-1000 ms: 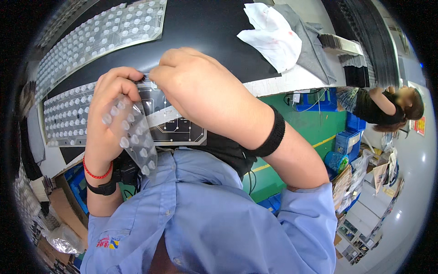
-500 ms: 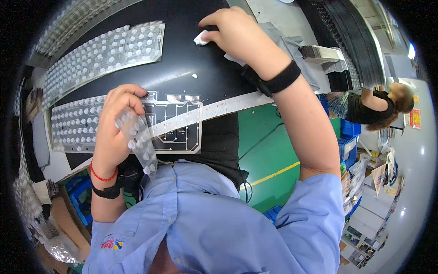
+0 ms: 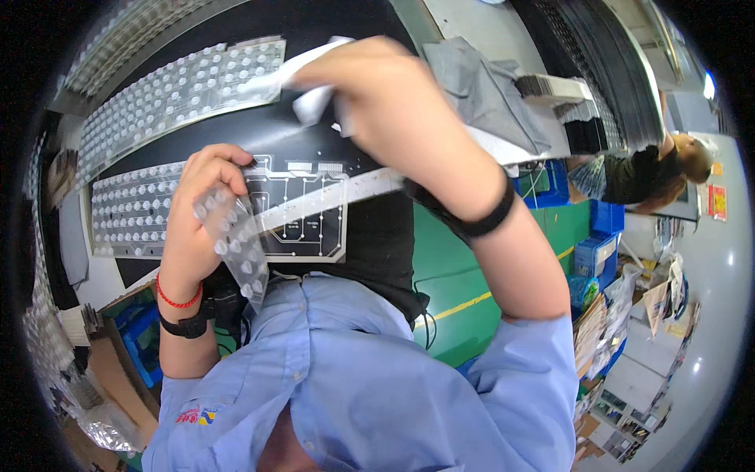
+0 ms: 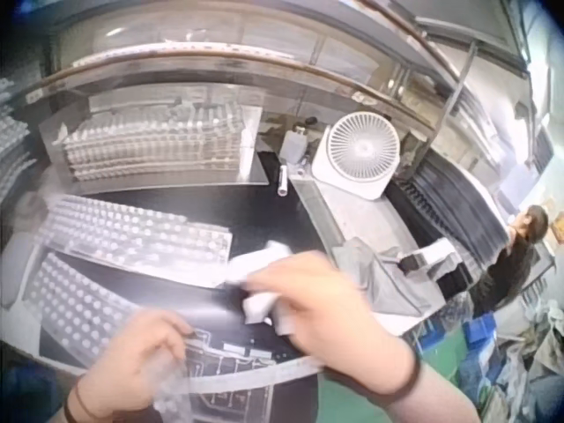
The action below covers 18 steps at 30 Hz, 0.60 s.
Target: Cleaning and assembling plastic keyboard membrane sheets at a workstation.
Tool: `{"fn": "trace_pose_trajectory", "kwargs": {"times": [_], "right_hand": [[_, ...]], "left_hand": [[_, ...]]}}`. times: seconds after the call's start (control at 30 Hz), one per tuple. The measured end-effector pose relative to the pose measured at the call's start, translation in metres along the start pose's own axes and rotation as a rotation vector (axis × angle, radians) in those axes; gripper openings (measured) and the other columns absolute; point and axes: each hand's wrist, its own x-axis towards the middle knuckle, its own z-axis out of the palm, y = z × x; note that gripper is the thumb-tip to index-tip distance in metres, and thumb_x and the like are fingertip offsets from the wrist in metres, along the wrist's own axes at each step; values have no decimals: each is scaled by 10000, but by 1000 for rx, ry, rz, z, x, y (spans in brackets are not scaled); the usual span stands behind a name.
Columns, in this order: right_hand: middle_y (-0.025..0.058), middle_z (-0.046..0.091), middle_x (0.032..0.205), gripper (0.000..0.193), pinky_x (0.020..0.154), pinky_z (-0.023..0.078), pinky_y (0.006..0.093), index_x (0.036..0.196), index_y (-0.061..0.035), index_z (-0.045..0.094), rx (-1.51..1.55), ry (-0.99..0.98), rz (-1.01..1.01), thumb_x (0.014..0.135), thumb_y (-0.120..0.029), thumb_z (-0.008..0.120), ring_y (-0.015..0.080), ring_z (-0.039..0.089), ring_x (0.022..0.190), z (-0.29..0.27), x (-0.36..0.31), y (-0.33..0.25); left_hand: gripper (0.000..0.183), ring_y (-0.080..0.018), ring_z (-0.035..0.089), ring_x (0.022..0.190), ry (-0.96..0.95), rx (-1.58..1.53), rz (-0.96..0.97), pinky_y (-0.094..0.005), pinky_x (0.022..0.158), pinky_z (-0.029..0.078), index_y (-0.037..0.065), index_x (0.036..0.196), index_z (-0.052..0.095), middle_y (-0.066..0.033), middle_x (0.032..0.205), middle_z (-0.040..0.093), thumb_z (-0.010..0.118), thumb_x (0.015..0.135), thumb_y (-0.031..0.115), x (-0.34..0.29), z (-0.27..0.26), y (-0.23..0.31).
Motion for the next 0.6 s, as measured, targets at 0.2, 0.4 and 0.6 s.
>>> {"fn": "trace_pose_trajectory", "kwargs": {"times": [0.2, 0.4, 0.6], "right_hand": [[131, 676, 863, 113, 807, 529, 405, 806, -70, 701, 30, -925, 304, 716, -12, 664, 350, 647, 901, -81, -88, -7], [117, 719, 970, 390, 875, 522, 396, 1005, -38, 743, -54, -407, 278, 695, 120, 567, 346, 655, 963, -101, -56, -42], [120, 637, 914, 219, 834, 498, 405, 910, -15, 677, 103, -277, 14, 726, 78, 604, 338, 581, 919, 21, -51, -44]], "left_hand": [[177, -334, 542, 1068, 15, -49, -61, -374, 983, 412, 33, 853, 578, -133, 1127, 644, 488, 718, -37, -7, -5, 3], [112, -324, 552, 1038, -4, -44, -37, -365, 977, 408, 34, 857, 577, -124, 1123, 643, 525, 760, 11, -9, -5, 0], [67, -282, 553, 1036, -33, -157, -106, -353, 965, 408, 28, 849, 577, -121, 1122, 645, 555, 824, 87, -6, -5, -2]]}}
